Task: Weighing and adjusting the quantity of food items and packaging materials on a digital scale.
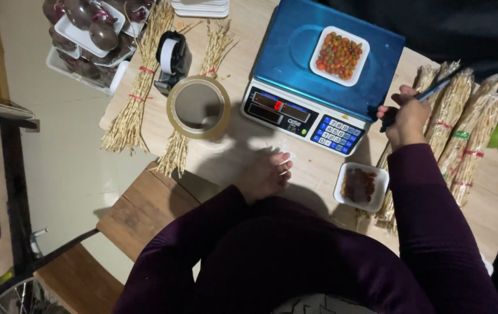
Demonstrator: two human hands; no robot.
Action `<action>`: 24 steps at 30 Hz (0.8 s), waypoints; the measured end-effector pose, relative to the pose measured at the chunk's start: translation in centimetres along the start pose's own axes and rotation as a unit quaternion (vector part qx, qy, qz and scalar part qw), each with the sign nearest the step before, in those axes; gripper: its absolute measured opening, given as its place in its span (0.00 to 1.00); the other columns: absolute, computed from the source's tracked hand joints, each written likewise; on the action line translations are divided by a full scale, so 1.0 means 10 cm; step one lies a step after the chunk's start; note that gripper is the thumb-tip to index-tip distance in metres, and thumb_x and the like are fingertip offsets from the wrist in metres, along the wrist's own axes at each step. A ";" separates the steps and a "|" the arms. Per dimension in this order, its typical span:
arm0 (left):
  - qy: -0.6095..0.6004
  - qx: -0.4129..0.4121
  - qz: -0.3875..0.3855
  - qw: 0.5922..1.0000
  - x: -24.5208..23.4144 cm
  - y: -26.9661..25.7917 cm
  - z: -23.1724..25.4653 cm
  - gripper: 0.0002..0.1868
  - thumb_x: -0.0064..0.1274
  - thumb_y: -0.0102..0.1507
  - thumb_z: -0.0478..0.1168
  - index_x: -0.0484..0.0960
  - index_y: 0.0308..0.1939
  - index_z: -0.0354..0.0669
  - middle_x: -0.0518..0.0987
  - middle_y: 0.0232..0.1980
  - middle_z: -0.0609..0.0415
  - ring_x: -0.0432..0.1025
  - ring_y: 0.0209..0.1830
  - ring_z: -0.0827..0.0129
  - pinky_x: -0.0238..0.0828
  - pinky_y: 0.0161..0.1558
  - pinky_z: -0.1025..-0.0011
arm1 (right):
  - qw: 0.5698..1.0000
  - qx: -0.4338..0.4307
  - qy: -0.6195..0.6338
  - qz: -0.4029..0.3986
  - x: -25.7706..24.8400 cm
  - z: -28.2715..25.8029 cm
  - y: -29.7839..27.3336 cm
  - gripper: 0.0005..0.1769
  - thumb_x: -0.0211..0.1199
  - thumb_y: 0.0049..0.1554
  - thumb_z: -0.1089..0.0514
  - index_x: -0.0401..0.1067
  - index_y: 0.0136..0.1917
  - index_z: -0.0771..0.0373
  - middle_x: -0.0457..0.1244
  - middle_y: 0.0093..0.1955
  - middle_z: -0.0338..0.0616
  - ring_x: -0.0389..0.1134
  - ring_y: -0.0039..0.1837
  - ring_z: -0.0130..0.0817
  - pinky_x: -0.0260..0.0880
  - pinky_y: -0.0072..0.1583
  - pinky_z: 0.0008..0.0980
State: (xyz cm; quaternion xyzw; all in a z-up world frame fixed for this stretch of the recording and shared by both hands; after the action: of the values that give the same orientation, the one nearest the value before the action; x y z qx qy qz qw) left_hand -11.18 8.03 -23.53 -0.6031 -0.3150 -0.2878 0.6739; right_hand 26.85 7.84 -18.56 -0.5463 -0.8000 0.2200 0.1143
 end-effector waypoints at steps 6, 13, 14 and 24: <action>0.050 -0.007 0.034 0.998 0.31 -0.18 -0.04 0.07 0.50 0.71 0.44 0.68 0.41 0.56 0.73 0.35 0.64 0.69 0.25 0.75 0.67 0.26 0.77 | 0.998 0.031 0.047 0.043 -0.23 -0.08 -0.29 0.11 0.47 0.61 0.63 0.70 0.52 0.54 0.62 0.43 0.42 0.64 0.27 0.36 0.67 0.29 0.33; 0.037 0.000 0.067 0.997 0.15 -0.12 -0.04 0.06 0.54 0.68 0.46 0.72 0.43 0.58 0.74 0.35 0.65 0.69 0.26 0.77 0.65 0.26 0.78 | 0.996 0.049 0.048 0.049 -0.32 0.03 -0.27 0.10 0.48 0.64 0.64 0.71 0.50 0.55 0.60 0.44 0.41 0.63 0.27 0.34 0.68 0.28 0.31; 0.038 0.001 0.068 0.997 0.14 -0.11 -0.03 0.06 0.54 0.68 0.46 0.72 0.43 0.58 0.74 0.35 0.65 0.69 0.26 0.77 0.65 0.26 0.78 | 0.996 0.049 0.048 0.048 -0.33 0.06 -0.26 0.10 0.48 0.64 0.64 0.71 0.50 0.55 0.60 0.44 0.41 0.63 0.27 0.34 0.68 0.28 0.31; 0.041 0.001 0.067 0.997 0.21 -0.20 0.02 0.07 0.55 0.67 0.44 0.71 0.40 0.57 0.76 0.31 0.66 0.70 0.25 0.76 0.65 0.26 0.78 | 0.988 0.090 -0.022 0.127 -0.60 0.37 -0.18 0.11 0.59 0.60 0.63 0.75 0.45 0.45 0.67 0.37 0.29 0.66 0.35 0.21 0.62 0.34 0.26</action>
State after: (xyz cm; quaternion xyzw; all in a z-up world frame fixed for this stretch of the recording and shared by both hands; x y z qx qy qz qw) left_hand -11.41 7.95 -20.64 -0.6100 -0.2464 -0.2657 0.7047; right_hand 26.08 0.92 -20.59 -0.6257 -0.7036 0.3161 0.1164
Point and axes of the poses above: each hand's wrist, its own y-axis towards the middle knuckle, its own x-axis out of the palm, z = x × y, the point moved 9 cm from there along y, towards the middle knuckle
